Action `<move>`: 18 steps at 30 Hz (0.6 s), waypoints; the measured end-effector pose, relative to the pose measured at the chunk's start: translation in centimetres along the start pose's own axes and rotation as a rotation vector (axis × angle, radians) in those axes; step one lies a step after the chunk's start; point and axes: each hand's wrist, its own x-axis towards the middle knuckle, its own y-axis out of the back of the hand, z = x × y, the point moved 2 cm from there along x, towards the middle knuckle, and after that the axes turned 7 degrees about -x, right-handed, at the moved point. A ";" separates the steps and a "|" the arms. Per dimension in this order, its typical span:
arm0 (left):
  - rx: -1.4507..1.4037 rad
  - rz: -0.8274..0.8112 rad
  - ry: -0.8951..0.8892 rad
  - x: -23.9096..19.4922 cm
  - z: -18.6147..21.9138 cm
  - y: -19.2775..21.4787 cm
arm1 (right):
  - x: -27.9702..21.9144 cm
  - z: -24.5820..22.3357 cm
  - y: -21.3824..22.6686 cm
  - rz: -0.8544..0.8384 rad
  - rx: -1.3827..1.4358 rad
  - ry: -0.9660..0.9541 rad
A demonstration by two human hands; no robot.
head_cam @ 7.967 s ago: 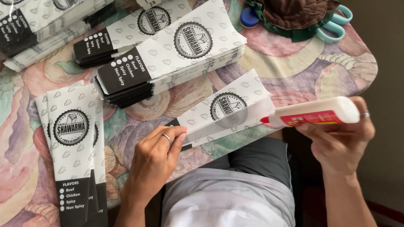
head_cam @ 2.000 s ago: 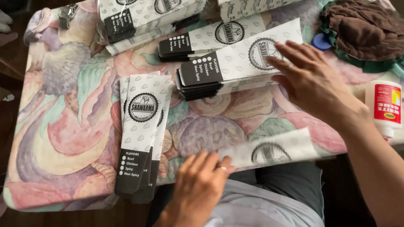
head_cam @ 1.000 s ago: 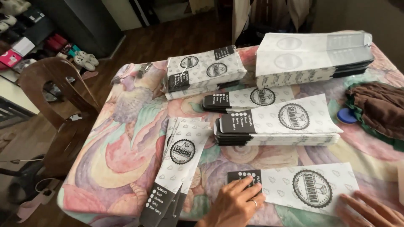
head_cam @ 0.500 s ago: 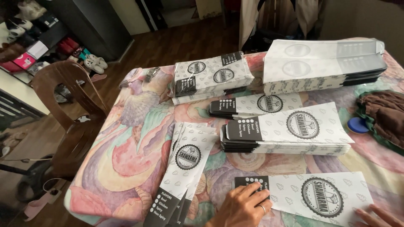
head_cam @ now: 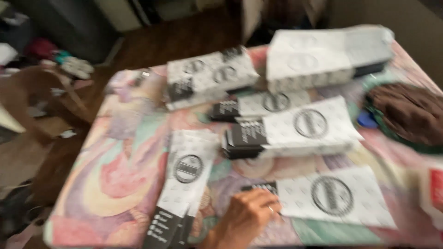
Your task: Folding and gluing paper shawarma wrappers to prepare them for use.
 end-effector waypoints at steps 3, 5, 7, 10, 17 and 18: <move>-0.069 -0.073 0.047 1.0 0.7 1.2 | -4.0 -8.8 -1.3 0.115 0.291 -0.531; -0.031 -0.059 0.097 0.9 0.5 1.3 | -9.3 -30.7 -2.2 0.160 -0.221 -0.288; -0.026 -0.053 0.105 1.0 0.8 1.3 | -10.8 -35.4 -2.6 0.265 -0.138 -0.316; 0.010 -0.026 0.165 1.3 0.5 1.3 | -12.9 -37.6 -1.7 0.433 0.146 -0.218; -0.004 -0.134 0.324 1.5 -0.7 1.7 | -19.9 -37.9 -3.2 0.577 0.364 0.069; -0.004 -0.132 0.324 1.5 -1.0 1.6 | -19.9 -38.3 -4.1 0.577 0.364 0.071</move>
